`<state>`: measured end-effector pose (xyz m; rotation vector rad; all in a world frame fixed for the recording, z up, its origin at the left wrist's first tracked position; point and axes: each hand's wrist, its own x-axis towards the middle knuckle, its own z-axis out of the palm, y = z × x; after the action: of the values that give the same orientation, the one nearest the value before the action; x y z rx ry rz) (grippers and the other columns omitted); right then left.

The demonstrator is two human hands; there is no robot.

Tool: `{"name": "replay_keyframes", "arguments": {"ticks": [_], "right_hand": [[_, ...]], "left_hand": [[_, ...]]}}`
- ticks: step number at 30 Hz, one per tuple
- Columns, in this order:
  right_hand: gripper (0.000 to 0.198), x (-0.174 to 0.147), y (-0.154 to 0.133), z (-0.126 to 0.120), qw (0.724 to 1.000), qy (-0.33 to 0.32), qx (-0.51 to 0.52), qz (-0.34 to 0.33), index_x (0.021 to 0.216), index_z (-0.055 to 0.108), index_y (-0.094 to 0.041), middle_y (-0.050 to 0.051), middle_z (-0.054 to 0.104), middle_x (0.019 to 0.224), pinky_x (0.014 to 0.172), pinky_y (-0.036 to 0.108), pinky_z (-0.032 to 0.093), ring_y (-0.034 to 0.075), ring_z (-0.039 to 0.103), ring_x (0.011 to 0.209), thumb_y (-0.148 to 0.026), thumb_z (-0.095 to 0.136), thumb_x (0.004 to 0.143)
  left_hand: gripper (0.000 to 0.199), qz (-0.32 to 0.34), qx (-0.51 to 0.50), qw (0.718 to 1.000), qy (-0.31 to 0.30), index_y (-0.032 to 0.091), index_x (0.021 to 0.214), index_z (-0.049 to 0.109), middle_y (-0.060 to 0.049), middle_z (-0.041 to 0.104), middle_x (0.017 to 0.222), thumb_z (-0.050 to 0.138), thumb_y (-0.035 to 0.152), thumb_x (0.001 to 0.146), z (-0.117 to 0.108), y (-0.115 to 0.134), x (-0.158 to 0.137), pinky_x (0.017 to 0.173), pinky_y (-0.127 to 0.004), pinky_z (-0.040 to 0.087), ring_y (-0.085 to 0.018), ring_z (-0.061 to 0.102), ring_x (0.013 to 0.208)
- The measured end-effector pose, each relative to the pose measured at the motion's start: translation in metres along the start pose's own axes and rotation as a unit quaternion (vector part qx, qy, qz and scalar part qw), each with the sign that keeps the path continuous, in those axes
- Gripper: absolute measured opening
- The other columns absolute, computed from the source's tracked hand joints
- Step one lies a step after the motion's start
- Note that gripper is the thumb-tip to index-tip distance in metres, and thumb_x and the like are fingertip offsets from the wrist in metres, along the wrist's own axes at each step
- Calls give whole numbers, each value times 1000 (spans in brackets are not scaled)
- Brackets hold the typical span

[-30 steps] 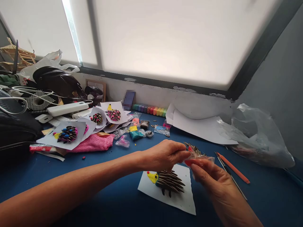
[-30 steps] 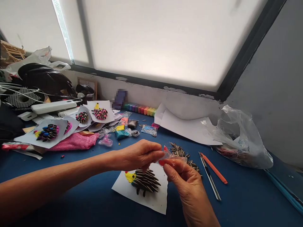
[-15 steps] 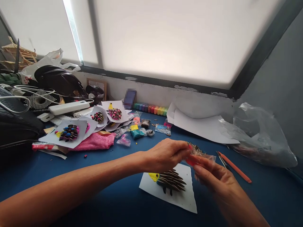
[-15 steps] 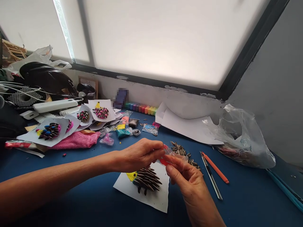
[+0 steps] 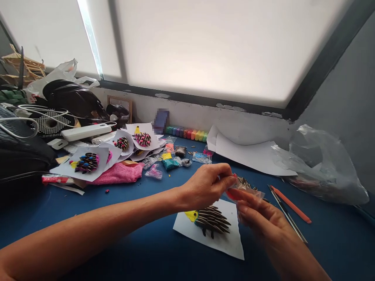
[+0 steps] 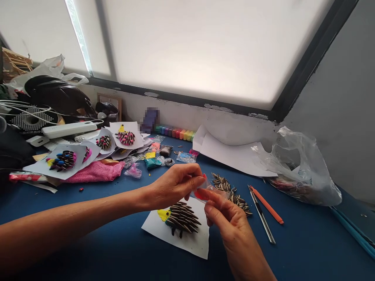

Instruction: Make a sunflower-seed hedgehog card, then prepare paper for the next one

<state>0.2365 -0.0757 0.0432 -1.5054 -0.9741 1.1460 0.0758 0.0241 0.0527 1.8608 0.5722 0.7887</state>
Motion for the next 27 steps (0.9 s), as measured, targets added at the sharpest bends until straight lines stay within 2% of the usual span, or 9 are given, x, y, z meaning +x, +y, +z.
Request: {"name": "replay_keyframes", "arguments": {"ticks": [3, 6, 9, 12, 15, 17, 20, 23, 27], "right_hand": [[45, 0, -1, 2, 999, 12, 30, 21, 92, 82, -36, 2, 63, 74, 106, 46, 34, 33, 52, 121, -59, 85, 54], [47, -2, -1, 5, 998, 14, 45, 31, 93, 81, -36, 2, 63, 73, 102, 43, 38, 31, 54, 114, -58, 87, 52], [42, -4, 0, 8, 997, -34, 62, 28, 97, 81, -34, 0, 63, 70, 90, 36, 45, 21, 59, 87, -54, 86, 60], [34, -5, 1, 11, 993, -69, 94, 27, 97, 80, -32, -2, 63, 71, 78, 29, 48, 13, 53, 68, -51, 82, 69], [35, -3, -1, 11, 994, -36, 99, 15, 90, 81, -29, -2, 62, 72, 74, 26, 48, 12, 53, 68, -53, 84, 65], [36, -1, -3, 10, 996, -11, 93, 10, 83, 81, -28, -2, 62, 70, 71, 26, 48, 13, 53, 67, -55, 86, 60], [40, -1, -6, 8, 996, 11, 92, 18, 83, 82, -29, 0, 66, 71, 75, 28, 49, 14, 54, 68, -56, 88, 54], [47, -2, -7, 7, 996, 15, 84, 17, 92, 83, -31, 0, 68, 72, 80, 30, 49, 14, 54, 67, -57, 88, 53], [45, 0, -3, 4, 998, -13, 64, 0, 99, 82, -32, -1, 66, 70, 74, 27, 48, 12, 51, 62, -57, 84, 61]], "left_hand": [[27, 18, 30, 999, 20, 17, 78, 49, 5, 46, 65, 49, 37, 97, 2, -3, -1, 54, -21, 33, -7, 43, 58], [29, 20, 76, 997, 20, 19, 81, 45, 5, 45, 64, 43, 40, 100, 6, -5, -3, 56, -22, 33, -8, 43, 58], [27, 27, 103, 994, 20, 20, 83, 41, 3, 54, 71, 36, 39, 103, 9, -8, -5, 62, -24, 37, -10, 50, 65], [26, 42, 98, 994, 8, 21, 84, 39, 3, 58, 75, 34, 38, 103, 9, -10, -6, 64, -24, 37, -10, 52, 68], [26, 59, 102, 993, 9, 20, 83, 44, 5, 49, 67, 38, 37, 102, 5, -9, -4, 59, -22, 33, -8, 41, 61], [26, 52, 60, 997, -9, 19, 84, 47, 7, 43, 63, 41, 38, 101, 1, -7, -2, 55, -21, 31, -7, 36, 55], [31, 1, -5, 998, -59, 19, 90, 50, 7, 44, 63, 43, 47, 100, -3, -2, -1, 51, -21, 33, -7, 41, 50], [41, -24, 54, 995, -76, 16, 87, 57, 2, 55, 71, 41, 52, 99, -4, 0, -2, 54, -22, 36, -9, 48, 56], [49, 10, 137, 989, -61, 15, 83, 65, -1, 59, 72, 32, 46, 102, -2, 0, -3, 60, -25, 35, -12, 49, 64]]}}
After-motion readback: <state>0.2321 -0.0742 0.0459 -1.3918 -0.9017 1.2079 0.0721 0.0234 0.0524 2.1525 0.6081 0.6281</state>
